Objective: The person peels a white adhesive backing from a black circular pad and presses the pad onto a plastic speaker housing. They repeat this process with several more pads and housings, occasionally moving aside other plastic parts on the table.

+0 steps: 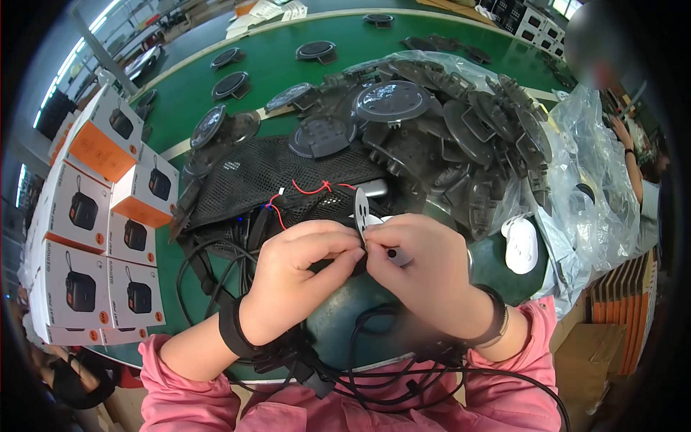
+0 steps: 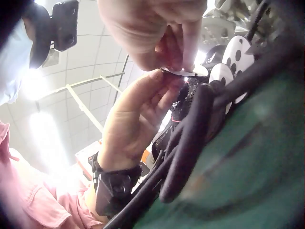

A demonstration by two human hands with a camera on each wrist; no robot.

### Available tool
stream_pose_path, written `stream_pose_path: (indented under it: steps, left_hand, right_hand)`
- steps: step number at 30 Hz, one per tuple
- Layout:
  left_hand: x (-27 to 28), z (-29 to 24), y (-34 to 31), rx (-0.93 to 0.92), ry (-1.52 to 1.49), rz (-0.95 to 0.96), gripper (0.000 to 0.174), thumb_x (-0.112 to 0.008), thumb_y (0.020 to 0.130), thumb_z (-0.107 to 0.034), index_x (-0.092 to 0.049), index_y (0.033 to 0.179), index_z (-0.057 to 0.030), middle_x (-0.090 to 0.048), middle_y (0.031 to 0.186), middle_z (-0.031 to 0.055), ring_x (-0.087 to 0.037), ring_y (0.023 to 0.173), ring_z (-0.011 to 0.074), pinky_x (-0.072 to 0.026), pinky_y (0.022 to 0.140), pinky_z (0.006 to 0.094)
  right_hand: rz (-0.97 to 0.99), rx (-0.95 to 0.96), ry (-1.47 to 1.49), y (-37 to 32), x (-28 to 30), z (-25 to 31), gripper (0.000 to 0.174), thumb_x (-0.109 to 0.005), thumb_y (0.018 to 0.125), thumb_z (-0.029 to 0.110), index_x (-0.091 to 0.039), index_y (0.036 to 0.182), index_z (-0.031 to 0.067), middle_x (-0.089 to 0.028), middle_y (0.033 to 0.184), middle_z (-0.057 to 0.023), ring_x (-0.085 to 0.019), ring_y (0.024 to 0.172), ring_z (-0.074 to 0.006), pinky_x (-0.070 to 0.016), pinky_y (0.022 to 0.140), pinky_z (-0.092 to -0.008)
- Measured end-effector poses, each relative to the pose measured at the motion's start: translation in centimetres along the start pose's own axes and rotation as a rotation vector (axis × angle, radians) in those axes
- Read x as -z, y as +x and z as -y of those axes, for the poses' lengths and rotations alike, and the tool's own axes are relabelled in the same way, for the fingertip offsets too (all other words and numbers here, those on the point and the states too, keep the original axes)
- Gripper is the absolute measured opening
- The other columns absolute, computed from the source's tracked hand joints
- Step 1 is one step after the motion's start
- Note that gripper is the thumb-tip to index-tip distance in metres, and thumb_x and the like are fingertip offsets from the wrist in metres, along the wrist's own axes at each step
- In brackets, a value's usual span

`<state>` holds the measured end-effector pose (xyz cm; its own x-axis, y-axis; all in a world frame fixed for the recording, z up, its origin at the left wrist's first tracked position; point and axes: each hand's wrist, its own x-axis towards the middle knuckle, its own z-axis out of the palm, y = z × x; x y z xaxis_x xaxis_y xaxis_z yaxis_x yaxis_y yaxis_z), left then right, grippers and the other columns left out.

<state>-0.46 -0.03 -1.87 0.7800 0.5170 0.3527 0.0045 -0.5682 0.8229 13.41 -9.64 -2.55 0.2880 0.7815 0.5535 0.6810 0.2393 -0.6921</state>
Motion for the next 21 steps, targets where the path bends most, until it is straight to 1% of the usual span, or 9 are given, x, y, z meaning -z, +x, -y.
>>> stream_pose_path:
  steps: [1, 3, 5, 6, 8, 12, 14, 17, 21]
  left_hand:
    - [-0.03, -0.03, 0.01, -0.001, -0.001, 0.0, 0.011, -0.062, 0.07, 0.004, -0.062, 0.081, 0.0011, -0.061, 0.082, 0.0088, -0.06, 0.07, 0.0156, -0.0486, 0.061, 0.0237]
    - [-0.08, -0.16, 0.0, 0.1, -0.129, -0.028, 0.011, -0.062, 0.071, 0.004, -0.062, 0.082, 0.0029, -0.06, 0.085, 0.0092, -0.06, 0.071, 0.0129, -0.0495, 0.063, 0.0214]
    - [-0.14, 0.03, -0.08, 0.108, -0.165, -0.052, 0.011, -0.062, 0.071, 0.004, -0.062, 0.082, 0.0035, -0.06, 0.086, 0.0093, -0.06, 0.072, 0.0124, -0.0497, 0.063, 0.021]
    - [-0.17, 0.11, -0.08, 0.116, -0.201, -0.074, 0.012, -0.062, 0.071, 0.005, -0.062, 0.083, 0.0041, -0.06, 0.086, 0.0094, -0.06, 0.072, 0.012, -0.05, 0.064, 0.0205]
    - [-0.22, 0.08, -0.07, 0.117, -0.214, -0.083, 0.012, -0.062, 0.071, 0.005, -0.062, 0.083, 0.004, -0.06, 0.086, 0.0093, -0.06, 0.072, 0.0119, -0.0498, 0.063, 0.0203]
    - [-0.13, 0.16, -0.12, 0.088, -0.181, -0.107, 0.012, -0.062, 0.071, 0.005, -0.063, 0.082, 0.0034, -0.06, 0.083, 0.0089, -0.06, 0.071, 0.0116, -0.0493, 0.062, 0.02]
    - [-0.03, 0.13, -0.13, 0.071, -0.149, -0.098, 0.012, -0.063, 0.07, 0.005, -0.063, 0.082, 0.0032, -0.06, 0.083, 0.0088, -0.06, 0.071, 0.0116, -0.0492, 0.061, 0.0199]
    - [0.04, -0.06, -0.12, 0.046, -0.111, -0.076, 0.012, -0.063, 0.07, 0.005, -0.063, 0.081, 0.0031, -0.06, 0.083, 0.0088, -0.06, 0.07, 0.0117, -0.0491, 0.061, 0.02]
    - [-0.18, -0.08, -0.09, 0.037, -0.101, -0.064, 0.012, -0.063, 0.07, 0.005, -0.062, 0.082, 0.0032, -0.059, 0.082, 0.0088, -0.059, 0.069, 0.0117, -0.0492, 0.062, 0.0202]
  right_hand:
    - [0.005, -0.038, 0.016, 0.08, 0.06, 0.16, 0.012, -0.063, 0.065, 0.002, -0.06, 0.076, 0.0034, -0.058, 0.07, -0.0076, -0.057, 0.06, -0.0216, -0.0452, 0.053, -0.0281]
    - [0.011, -0.073, 0.034, 0.14, 0.1, 0.28, 0.011, -0.063, 0.066, 0.001, -0.061, 0.077, 0.0029, -0.059, 0.07, -0.0075, -0.058, 0.06, -0.02, -0.0458, 0.054, -0.027]
    - [0.024, -0.224, 0.206, 0.12, 0.12, 0.35, 0.011, -0.063, 0.069, 0.0, -0.063, 0.079, 0.0014, -0.06, 0.072, -0.0078, -0.059, 0.063, -0.015, -0.048, 0.057, -0.0235]
    - [0.024, -0.223, 0.205, 0.16, 0.21, 0.44, 0.011, -0.063, 0.069, 0.0, -0.063, 0.079, 0.0014, -0.06, 0.072, -0.0078, -0.059, 0.063, -0.015, -0.048, 0.057, -0.0235]
    - [0.059, -0.286, 0.279, 0.3, 0.4, 0.66, 0.01, -0.062, 0.071, -0.001, -0.063, 0.081, -0.0006, -0.061, 0.077, -0.0082, -0.06, 0.069, -0.0115, -0.0493, 0.06, -0.021]
    - [0.074, -0.312, 0.347, 0.3, 0.52, 0.68, 0.01, -0.062, 0.072, -0.003, -0.063, 0.082, -0.0027, -0.061, 0.082, -0.0086, -0.06, 0.072, -0.011, -0.0498, 0.062, -0.0204]
    - [0.088, -0.37, 0.412, 0.22, 0.5, 0.58, 0.01, -0.062, 0.071, -0.003, -0.062, 0.081, -0.0033, -0.06, 0.083, -0.0083, -0.061, 0.073, -0.0115, -0.0503, 0.063, -0.0209]
    - [0.131, -0.384, 0.399, 0.21, 0.62, 0.38, 0.01, -0.063, 0.07, -0.002, -0.062, 0.08, -0.0035, -0.058, 0.082, -0.0078, -0.061, 0.073, -0.0117, -0.0505, 0.064, -0.021]
    - [0.108, -0.376, 0.43, 0.12, 0.38, 0.47, 0.009, -0.062, 0.07, -0.003, -0.06, 0.079, -0.0036, -0.057, 0.082, -0.0074, -0.06, 0.073, -0.0114, -0.0498, 0.065, -0.0206]
